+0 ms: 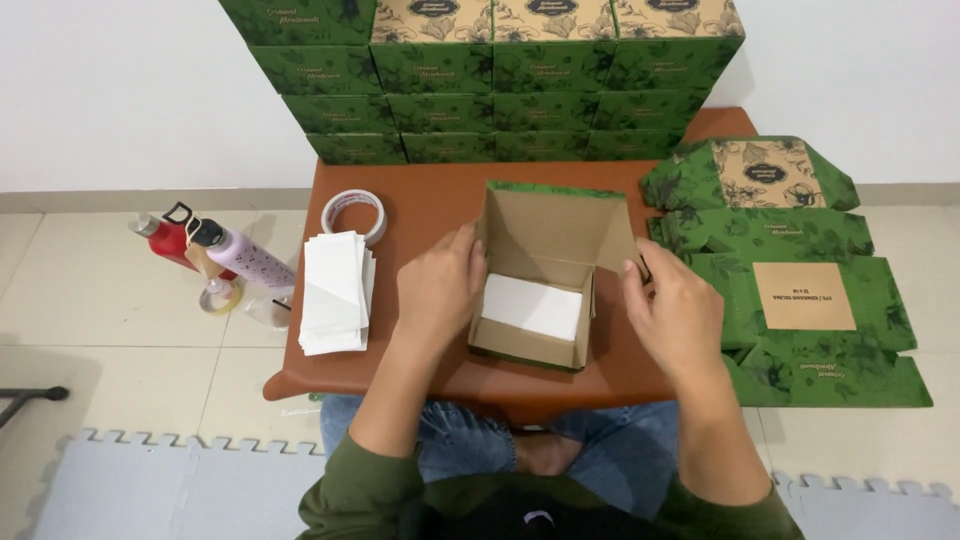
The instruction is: The person assembles a flat-packed cardboard box by folding the sides and tucking the flaps. They then place a white paper insert inside the box and close the lid. The completed box is placed on a stack of similar boxes.
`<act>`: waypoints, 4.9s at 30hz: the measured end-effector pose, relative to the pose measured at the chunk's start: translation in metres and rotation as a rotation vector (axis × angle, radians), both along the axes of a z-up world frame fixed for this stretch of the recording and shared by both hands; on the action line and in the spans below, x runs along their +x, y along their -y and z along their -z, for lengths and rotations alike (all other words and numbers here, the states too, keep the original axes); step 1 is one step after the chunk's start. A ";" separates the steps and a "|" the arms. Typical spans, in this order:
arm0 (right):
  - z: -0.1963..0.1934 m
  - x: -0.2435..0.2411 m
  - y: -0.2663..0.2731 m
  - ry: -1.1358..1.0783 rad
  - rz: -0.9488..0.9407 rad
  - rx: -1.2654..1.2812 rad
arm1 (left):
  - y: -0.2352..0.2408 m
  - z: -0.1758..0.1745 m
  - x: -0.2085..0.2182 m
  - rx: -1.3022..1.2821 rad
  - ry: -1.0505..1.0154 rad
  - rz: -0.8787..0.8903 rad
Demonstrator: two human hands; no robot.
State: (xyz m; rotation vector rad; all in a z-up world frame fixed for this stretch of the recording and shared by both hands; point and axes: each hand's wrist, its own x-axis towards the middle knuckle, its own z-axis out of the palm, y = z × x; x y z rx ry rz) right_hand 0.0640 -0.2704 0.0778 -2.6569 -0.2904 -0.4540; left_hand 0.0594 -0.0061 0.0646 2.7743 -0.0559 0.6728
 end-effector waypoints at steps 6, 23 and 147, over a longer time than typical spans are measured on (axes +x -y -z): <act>-0.009 -0.033 -0.010 -0.117 -0.090 0.142 | -0.013 0.010 -0.029 -0.186 -0.302 -0.015; 0.033 -0.050 -0.018 -0.249 -0.258 0.286 | 0.008 0.000 -0.067 -0.391 -0.417 0.087; 0.040 -0.074 0.082 -0.142 -0.258 -0.064 | 0.115 0.088 -0.038 -0.083 -0.286 0.617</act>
